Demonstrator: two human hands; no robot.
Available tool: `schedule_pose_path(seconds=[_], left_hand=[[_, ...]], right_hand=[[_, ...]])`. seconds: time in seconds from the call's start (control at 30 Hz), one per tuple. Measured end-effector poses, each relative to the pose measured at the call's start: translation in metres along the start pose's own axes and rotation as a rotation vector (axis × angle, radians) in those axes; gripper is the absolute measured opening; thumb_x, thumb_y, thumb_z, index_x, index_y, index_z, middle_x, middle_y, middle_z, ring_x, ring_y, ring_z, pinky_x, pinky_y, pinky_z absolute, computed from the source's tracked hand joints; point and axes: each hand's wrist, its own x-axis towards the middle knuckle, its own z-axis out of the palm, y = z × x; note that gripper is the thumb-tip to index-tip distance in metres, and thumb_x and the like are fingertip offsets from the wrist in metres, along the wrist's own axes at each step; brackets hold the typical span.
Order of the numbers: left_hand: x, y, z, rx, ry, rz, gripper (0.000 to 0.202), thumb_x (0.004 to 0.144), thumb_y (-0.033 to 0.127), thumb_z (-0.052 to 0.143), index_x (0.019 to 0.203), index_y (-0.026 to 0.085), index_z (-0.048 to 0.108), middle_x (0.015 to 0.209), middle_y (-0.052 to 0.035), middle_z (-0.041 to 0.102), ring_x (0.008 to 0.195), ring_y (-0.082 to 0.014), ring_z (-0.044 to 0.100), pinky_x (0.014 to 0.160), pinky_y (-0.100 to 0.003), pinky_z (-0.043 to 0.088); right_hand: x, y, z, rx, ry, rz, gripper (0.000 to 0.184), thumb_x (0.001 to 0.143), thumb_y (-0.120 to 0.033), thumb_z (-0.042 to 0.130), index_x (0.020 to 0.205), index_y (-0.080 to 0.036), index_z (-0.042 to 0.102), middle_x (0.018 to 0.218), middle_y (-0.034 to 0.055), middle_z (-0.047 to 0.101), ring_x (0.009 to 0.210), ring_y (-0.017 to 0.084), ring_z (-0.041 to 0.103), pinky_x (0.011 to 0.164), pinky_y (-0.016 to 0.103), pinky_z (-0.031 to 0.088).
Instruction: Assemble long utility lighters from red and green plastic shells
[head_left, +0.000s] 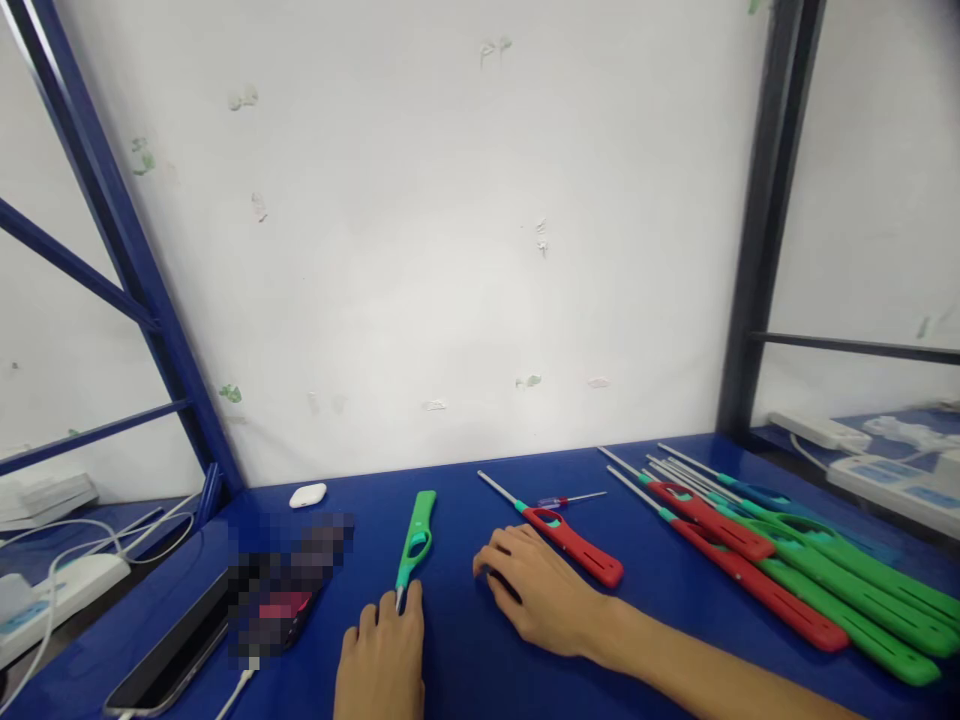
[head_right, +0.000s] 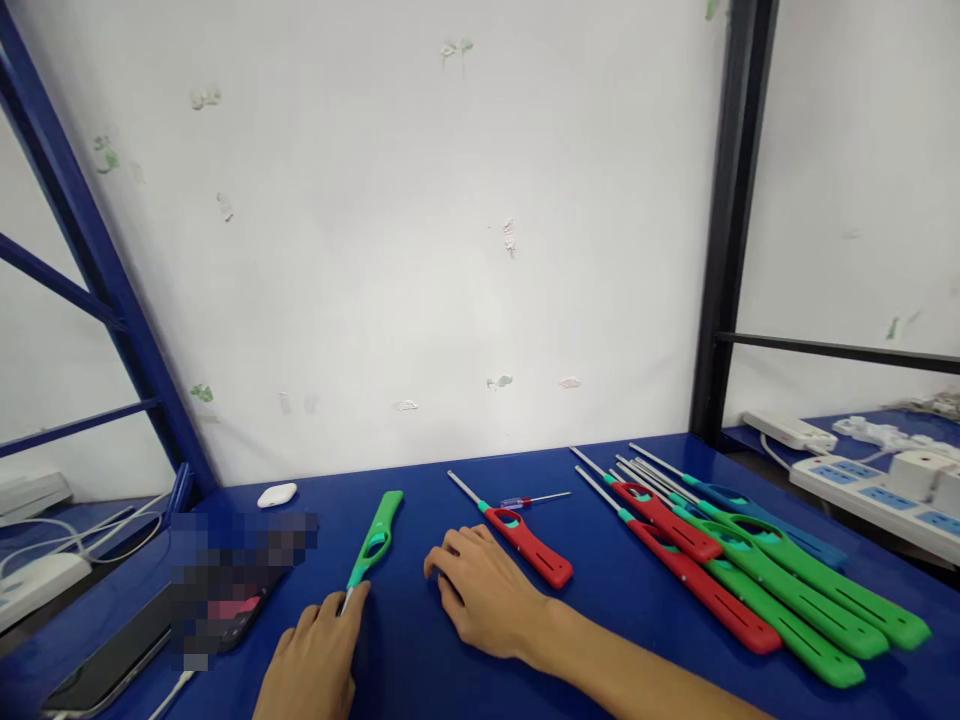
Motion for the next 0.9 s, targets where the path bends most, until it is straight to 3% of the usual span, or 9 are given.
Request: schedule_pose_path(seconds=[0.2,0.4,0.53,0.7,0.9], left_hand=[[0.003,-0.011,0.005,0.117,0.013,-0.017,0.082,0.071,-0.01,0.055,0.148,0.018,0.051,0.124,-0.0149,0.065,0.107,-0.0281,0.065,0.084,-0.034,0.052],[0.016,-0.002,0.021,0.101,0.119,-0.125,0.052,0.083,-0.006,0.049,0.131,0.009,0.062,0.107,-0.015,0.063,0.096,-0.025,0.065,0.074,-0.029,0.052],[0.021,0.001,0.028,0.028,0.195,-0.085,0.031,0.101,0.012,0.038,0.116,0.014,0.065,0.094,-0.0094,0.061,0.085,-0.022,0.067,0.061,-0.024,0.05],[0.022,0.004,0.029,-0.074,0.147,0.013,0.035,0.106,0.016,0.028,0.108,0.02,0.063,0.098,-0.0065,0.062,0.09,-0.0191,0.07,0.061,-0.022,0.049],[0.027,0.006,0.025,-0.182,0.008,0.057,0.033,0.106,0.016,0.029,0.117,0.022,0.059,0.113,-0.0075,0.064,0.087,-0.0181,0.073,0.062,-0.023,0.05]], right_hand=[[0.005,0.017,0.002,0.031,0.035,0.162,0.039,0.096,-0.017,0.048,0.134,-0.025,0.053,0.123,0.0088,0.064,0.113,0.027,0.061,0.103,0.045,0.044],[0.001,0.039,-0.008,0.053,0.045,0.282,0.049,0.095,-0.017,0.049,0.143,-0.023,0.044,0.123,0.0114,0.065,0.107,0.026,0.065,0.094,0.042,0.052],[0.002,0.037,-0.009,0.062,0.026,0.28,0.049,0.097,-0.02,0.048,0.145,-0.024,0.043,0.133,0.0134,0.06,0.114,0.028,0.063,0.097,0.045,0.051],[0.002,0.035,-0.007,0.075,0.018,0.27,0.048,0.097,-0.025,0.053,0.145,-0.028,0.043,0.132,0.0117,0.056,0.117,0.03,0.062,0.099,0.048,0.05],[0.001,0.034,-0.006,0.091,0.067,0.246,0.039,0.095,-0.026,0.059,0.133,-0.028,0.053,0.134,0.0105,0.048,0.098,0.024,0.064,0.087,0.04,0.054]])
